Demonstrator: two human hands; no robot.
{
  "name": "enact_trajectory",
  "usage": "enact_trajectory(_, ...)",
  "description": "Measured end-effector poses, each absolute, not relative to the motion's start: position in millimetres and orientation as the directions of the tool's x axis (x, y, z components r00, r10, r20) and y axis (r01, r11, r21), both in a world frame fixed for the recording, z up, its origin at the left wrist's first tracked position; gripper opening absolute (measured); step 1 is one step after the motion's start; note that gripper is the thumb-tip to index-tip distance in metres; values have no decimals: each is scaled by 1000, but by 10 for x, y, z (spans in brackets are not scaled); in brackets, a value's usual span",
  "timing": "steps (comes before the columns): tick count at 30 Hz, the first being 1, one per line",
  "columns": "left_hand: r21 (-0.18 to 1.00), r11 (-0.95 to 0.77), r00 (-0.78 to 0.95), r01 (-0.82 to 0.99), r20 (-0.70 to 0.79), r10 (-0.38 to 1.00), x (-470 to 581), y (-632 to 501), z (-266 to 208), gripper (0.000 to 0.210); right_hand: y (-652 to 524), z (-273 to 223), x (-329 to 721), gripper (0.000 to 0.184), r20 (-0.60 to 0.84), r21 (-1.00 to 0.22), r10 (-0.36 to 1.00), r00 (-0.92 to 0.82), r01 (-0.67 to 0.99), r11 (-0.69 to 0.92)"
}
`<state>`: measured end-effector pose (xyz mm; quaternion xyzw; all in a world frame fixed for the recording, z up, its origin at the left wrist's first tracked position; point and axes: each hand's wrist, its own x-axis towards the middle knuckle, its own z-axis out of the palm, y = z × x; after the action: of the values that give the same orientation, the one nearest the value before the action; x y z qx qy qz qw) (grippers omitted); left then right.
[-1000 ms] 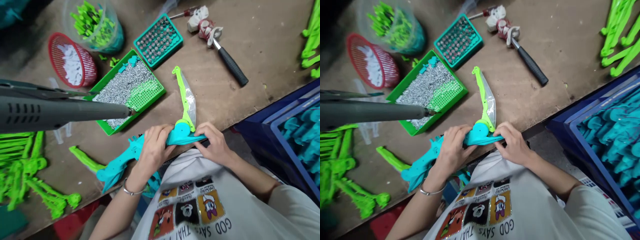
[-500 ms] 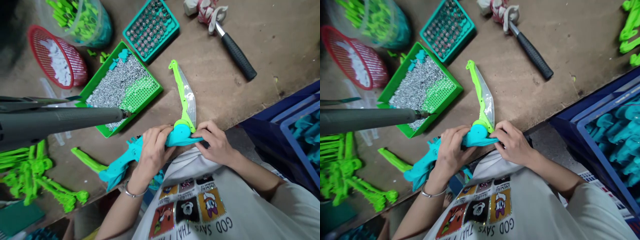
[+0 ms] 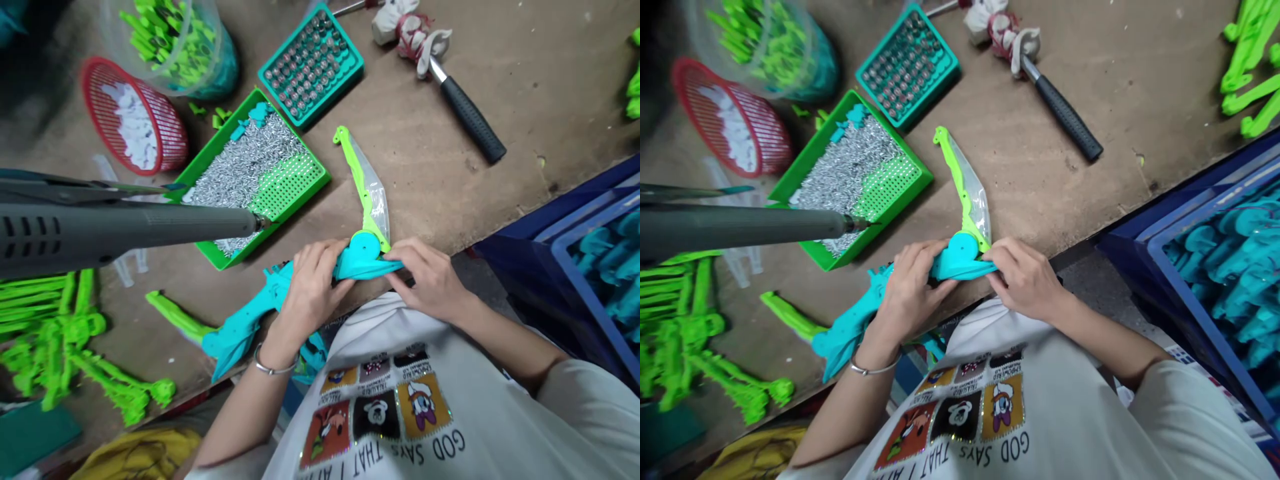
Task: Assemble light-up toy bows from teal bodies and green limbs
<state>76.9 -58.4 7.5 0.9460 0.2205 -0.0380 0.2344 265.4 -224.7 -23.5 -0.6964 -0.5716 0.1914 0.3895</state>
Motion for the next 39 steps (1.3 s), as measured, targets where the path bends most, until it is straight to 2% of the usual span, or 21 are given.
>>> enact_trajectory(3,425,-783,891,454,-207,404,799,-579,101,61,-2276,-203,2680,45,158,-795,916,369,598,-104)
enact_trajectory(7,440,-774,891,454,-210,403,840,-589,106,81,-2280,-173,2714,30,121,-783,898,424,597,-177)
enact_trajectory(10,403,-796,892,451,-218,395,866,-586,65,81,-2254,-172,2726,21,30,-829,899,436,514,-221)
enact_trajectory(14,329,-837,897,438,-225,381,892,-580,21,81,-2216,-168,2765,23,-45,-838,888,458,466,-283)
enact_trajectory(19,299,-846,896,442,-201,397,918,-639,9,84,-2160,-175,2860,26,-177,-854,888,425,383,-353)
enact_trajectory(22,391,-810,899,437,-202,387,929,-614,10,84,-2136,-207,2907,30,-227,-865,886,405,334,-374)
enact_trajectory(25,598,-700,919,389,-198,342,869,-481,80,80,-2152,-179,2938,34,-225,-841,892,393,384,-381)
enact_trajectory(28,722,-598,918,348,-133,373,659,-330,246,66,-2218,1,2914,34,-34,-757,869,494,555,-345)
enact_trajectory(30,709,-590,886,386,-108,451,439,-272,370,56,-2273,171,2828,27,70,-751,805,589,562,-346)
enact_trajectory(31,675,-588,851,445,-113,513,318,-257,418,53,-2296,247,2754,23,34,-797,789,613,493,-349)
enact_trajectory(32,627,-578,800,522,-124,587,196,-248,449,51,-2310,303,2659,22,-79,-861,806,586,368,-352)
enact_trajectory(34,529,-523,681,668,-151,716,-26,-227,446,50,-2297,332,2409,23,-378,-912,863,336,28,-410)
enact_trajectory(36,512,-448,616,733,-221,756,-191,-181,355,52,-2219,251,2117,32,-556,-804,831,16,-263,-533)
enact_trajectory(37,545,-410,618,731,-272,738,-247,-147,287,53,-2158,183,1973,38,-602,-726,796,-66,-370,-580)
enact_trajectory(39,646,-325,651,691,-359,669,-307,-70,140,55,-2011,37,1726,46,-666,-589,740,-91,-545,-597)
